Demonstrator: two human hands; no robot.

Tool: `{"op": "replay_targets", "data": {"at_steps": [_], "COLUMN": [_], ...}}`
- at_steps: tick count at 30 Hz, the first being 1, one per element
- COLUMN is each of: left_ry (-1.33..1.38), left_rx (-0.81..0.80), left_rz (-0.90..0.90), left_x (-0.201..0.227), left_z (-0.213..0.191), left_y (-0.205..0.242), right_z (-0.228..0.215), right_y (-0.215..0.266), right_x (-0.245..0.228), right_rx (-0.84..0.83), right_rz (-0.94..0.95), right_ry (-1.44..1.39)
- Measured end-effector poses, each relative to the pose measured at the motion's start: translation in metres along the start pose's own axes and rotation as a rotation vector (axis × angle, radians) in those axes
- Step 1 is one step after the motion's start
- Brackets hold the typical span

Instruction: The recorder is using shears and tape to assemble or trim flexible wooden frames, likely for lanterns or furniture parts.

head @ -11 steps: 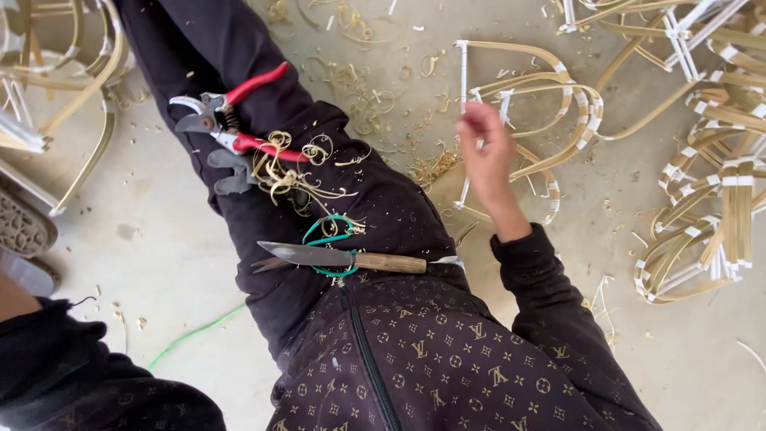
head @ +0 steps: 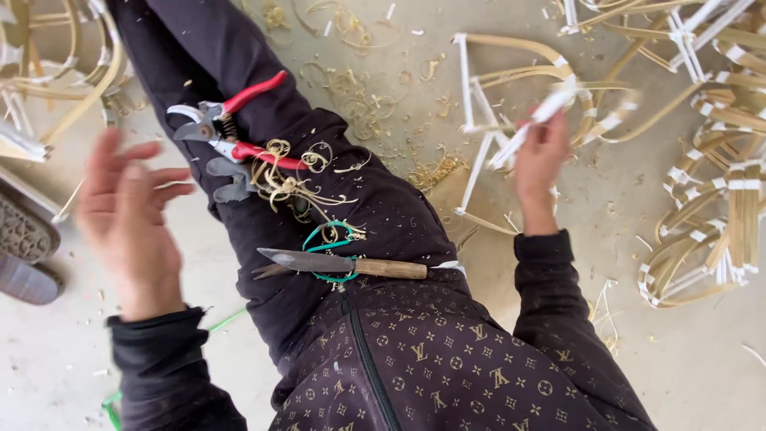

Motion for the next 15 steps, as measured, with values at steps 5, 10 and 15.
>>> {"op": "replay_targets", "data": {"at_steps": [5,10,15], "left_ry": [-0.189,-0.794,-1.063], "left_rx": [-0.093,-0.265,-0.201], "left_rz": [0.009,0.764,0.838], "left_x": [0.012,0.090,0.085], "left_z": [0.038,0.094,0.069], "left_y": [0.033,0.052,0.057], "right_z": [-0.031,-0.016,0.046], "right_y": [-0.019,-0.001,0.029], "right_x": [-0.158,-0.278,-0.311], "right_rx": [0.174,-0.508,-1.179], "right_rz": [-0.053,-0.397,0.121], "right_ry": [-0.344,-0.619,-1.123]}}
Point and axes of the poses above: each hand's wrist, its own y-axis away from the middle knuckle, its own z-axis out of the palm, x = y × z, the point moved 1 cm from there along -y, towards the middle knuckle, and after that the axes turned 3 degrees about -z, right-handed, at the moved point
